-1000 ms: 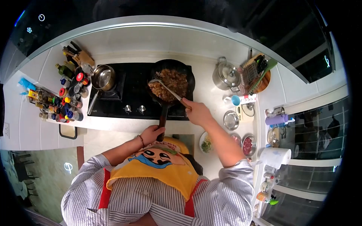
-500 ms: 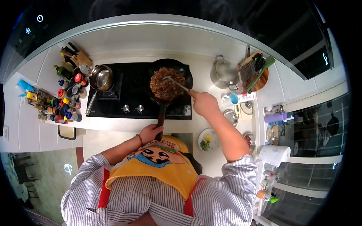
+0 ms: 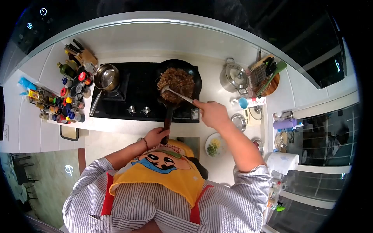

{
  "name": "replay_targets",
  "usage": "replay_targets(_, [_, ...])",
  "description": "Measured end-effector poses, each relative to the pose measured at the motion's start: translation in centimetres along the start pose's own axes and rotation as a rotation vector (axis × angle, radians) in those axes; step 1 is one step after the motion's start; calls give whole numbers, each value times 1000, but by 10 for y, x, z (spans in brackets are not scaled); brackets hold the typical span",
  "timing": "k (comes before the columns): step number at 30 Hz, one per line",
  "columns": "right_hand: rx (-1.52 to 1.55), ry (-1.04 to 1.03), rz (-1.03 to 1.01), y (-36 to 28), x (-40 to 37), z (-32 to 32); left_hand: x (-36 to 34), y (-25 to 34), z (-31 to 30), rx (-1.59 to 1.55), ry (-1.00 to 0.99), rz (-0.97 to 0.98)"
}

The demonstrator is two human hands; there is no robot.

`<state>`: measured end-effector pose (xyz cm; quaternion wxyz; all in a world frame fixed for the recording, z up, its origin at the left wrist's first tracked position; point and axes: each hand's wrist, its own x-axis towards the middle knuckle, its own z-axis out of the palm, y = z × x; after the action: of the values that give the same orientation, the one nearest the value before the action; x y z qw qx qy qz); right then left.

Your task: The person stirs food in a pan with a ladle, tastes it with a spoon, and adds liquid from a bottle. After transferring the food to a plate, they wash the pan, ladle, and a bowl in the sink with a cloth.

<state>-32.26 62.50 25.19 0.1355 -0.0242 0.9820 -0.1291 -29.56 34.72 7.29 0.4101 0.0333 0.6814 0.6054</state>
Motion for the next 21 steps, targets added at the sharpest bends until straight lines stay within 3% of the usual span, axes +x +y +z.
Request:
replay_targets(3, [-317,49,-19,-2,-16,-38,-1,3,-1,18,10,4])
replay_targets(6, [-311,1,16,-16,-35,-78,1,-3,0,21,16,7])
replay_targets(8, [-343,-1,26,-8,-26,-63,4,-4,0,-41,-9,-21])
replay_targets(14, [-167,80,123,30,25,18,3,0,2,-20,-7,11])
replay_targets(17, [226,207,83,45,36,59,1,5,2,-74,-35,-50])
replay_targets(21, [249,76,163,41,9,22,-6,15,1,-28,-21,-14])
